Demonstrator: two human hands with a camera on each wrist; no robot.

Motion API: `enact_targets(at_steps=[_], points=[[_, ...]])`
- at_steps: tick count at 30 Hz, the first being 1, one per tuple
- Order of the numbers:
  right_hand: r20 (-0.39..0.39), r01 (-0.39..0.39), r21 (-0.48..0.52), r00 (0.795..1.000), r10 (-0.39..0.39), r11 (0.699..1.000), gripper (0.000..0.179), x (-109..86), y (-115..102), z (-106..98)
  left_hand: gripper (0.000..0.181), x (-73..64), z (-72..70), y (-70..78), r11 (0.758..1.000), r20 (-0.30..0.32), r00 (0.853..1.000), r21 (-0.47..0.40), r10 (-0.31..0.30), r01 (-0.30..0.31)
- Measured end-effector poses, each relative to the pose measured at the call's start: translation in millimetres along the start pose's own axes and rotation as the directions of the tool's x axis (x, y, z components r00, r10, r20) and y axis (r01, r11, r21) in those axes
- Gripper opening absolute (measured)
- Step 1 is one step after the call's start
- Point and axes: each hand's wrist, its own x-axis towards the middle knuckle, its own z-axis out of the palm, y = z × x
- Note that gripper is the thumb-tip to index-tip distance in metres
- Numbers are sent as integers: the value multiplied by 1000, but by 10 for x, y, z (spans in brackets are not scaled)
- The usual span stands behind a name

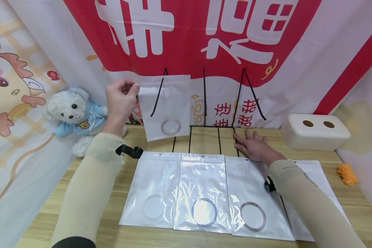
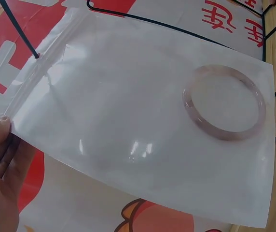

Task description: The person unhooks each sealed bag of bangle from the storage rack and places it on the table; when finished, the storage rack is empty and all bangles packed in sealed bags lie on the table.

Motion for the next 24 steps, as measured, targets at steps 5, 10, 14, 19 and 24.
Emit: enact_targets(at_steps=[5,10,14,19,24], points=[[-2,6,-1,1000,-6,1000,65,-1,14,4,32,-28,-21,4,1000,3,1000,-8,2,-2],[1,3,-6,1000,-3,1000,65,7,17,2,31,-61,-50,-3,999,3,1000,-32,-9,9],[2,3,-10,1000,-3,1000,65,8,10,-10,31,-91,-77,-4,999,1,1000,-53,-9,9],[0,6,-14,1000,-6,1000,65,17,26,-7,29,-132,-105,-14,997,-7,1000,-69,28,-29],[-2,9,-23,1000,-9,1000,66,27,42,10,26,-168,-124,-29,994,-18,999,-94,49,-51]])
